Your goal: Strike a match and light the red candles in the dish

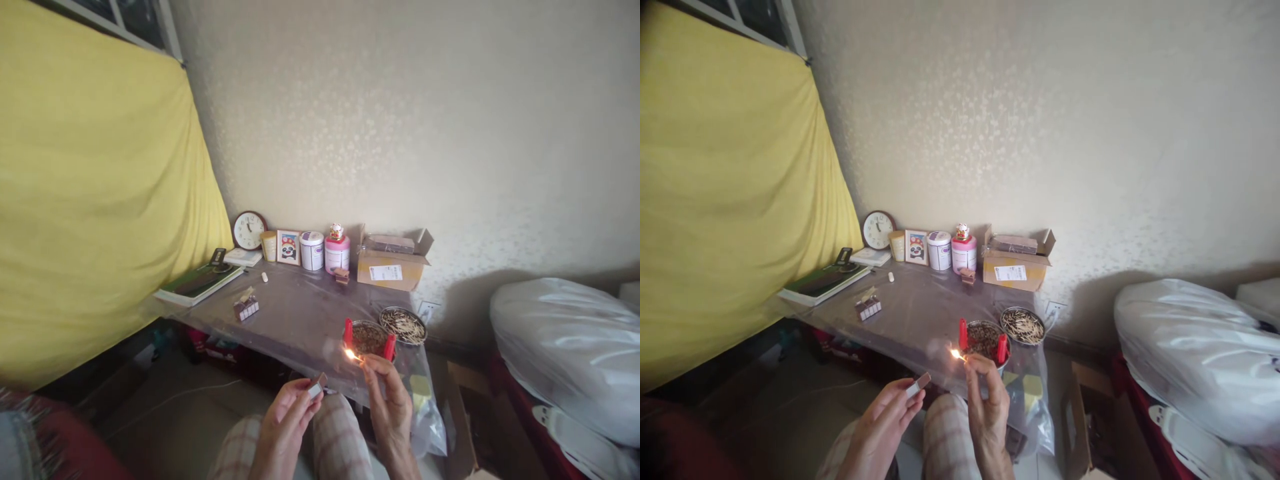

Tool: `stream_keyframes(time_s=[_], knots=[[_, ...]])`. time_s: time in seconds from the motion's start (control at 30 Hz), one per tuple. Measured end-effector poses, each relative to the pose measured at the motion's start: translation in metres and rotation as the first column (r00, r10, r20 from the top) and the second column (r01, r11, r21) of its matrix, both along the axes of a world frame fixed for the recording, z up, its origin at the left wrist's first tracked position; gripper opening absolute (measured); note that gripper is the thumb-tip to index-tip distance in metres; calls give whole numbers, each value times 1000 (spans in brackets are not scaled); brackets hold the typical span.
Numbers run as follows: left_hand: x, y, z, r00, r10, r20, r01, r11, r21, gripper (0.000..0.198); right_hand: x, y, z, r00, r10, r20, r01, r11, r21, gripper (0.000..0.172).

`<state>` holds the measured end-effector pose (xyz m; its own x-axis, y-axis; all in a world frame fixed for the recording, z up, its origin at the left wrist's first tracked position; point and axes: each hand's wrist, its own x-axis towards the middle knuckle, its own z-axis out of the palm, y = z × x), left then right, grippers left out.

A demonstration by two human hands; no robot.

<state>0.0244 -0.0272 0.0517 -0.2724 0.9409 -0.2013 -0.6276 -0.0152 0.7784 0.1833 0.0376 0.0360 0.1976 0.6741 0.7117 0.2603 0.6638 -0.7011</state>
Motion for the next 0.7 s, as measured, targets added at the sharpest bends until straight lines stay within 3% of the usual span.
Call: stream_keyframes(time_s=[0.2, 0.3, 0.43, 0.57, 0.7], knots=[[-9, -12, 23, 996, -77, 34, 79, 995, -55, 22, 4, -4, 12, 999, -47, 8, 47, 998, -29, 11], [-14, -14, 24, 995, -96, 23, 98, 993, -67, 23, 12, -2, 13, 996, -85, 28, 86, 996, -29, 11], [-17, -13, 6, 1000, -18, 22, 19, 997, -68, 33, 21, 1, 13, 991, -130, 8, 131, 991, -36, 10], [-23, -10, -15, 998, -25, 60, 29, 997, -66, 36, 29, 3, 13, 982, -190, -3, 190, 982, -13, 11], [-31, -9, -26, 997, -23, 69, 29, 996, -89, 37, 40, 5, 12, 977, -214, -2, 215, 977, 14, 8]])
